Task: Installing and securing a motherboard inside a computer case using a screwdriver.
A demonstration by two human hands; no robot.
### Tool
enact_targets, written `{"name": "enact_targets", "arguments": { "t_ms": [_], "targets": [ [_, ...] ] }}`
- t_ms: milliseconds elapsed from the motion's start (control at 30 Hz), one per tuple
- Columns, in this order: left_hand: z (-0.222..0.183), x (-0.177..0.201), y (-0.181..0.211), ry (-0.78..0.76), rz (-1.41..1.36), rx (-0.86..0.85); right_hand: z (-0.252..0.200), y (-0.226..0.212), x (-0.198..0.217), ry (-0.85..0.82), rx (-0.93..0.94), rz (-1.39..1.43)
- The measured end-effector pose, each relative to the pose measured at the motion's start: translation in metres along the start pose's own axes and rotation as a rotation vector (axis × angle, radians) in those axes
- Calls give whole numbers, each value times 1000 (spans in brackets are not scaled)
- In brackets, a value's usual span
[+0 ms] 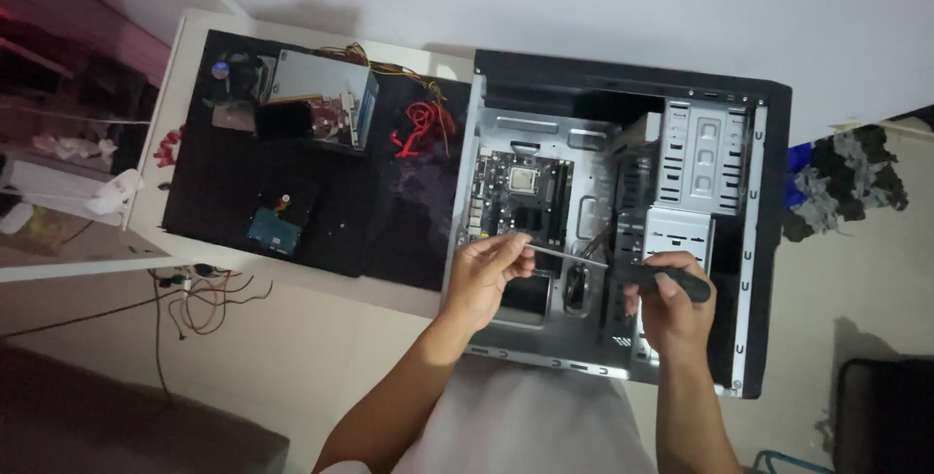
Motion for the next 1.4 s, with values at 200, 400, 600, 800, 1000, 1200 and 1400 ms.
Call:
{"name": "enact_targets", "arguments": {
  "t_ms": [200,400,600,800,1000,1200,1400],
  "targets": [
    [-2,-13,8,-31,-15,-1,-1,8,11,70,-28,6],
    [-7,-19,12,-82,-40,14,3,6,7,53,-42,16],
    [-8,-17,20,-91,1,-39,4,15,21,107,-24,63],
    [-8,-15,28,58,-94,-291,27,-7,41,176,85,26],
    [-4,-69,80,21,-495,-378,37,-15,40,200,142,13],
    [-1,-101,103,-72,-414,-542,39,-14,51,280,195,12],
    [-14,-55,15,123,0,-458,51,-18,63,378,215,-33]
  ]
}}
Point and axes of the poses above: each hand's wrist, its own z-axis towards the middle knuckle, its own x-axis out of the back of the hand, y = z × x, the point moved 5 cm from there along z, towards the middle knuckle, and after that the axes turned 4 degrees about y, right-handed, at the moved point
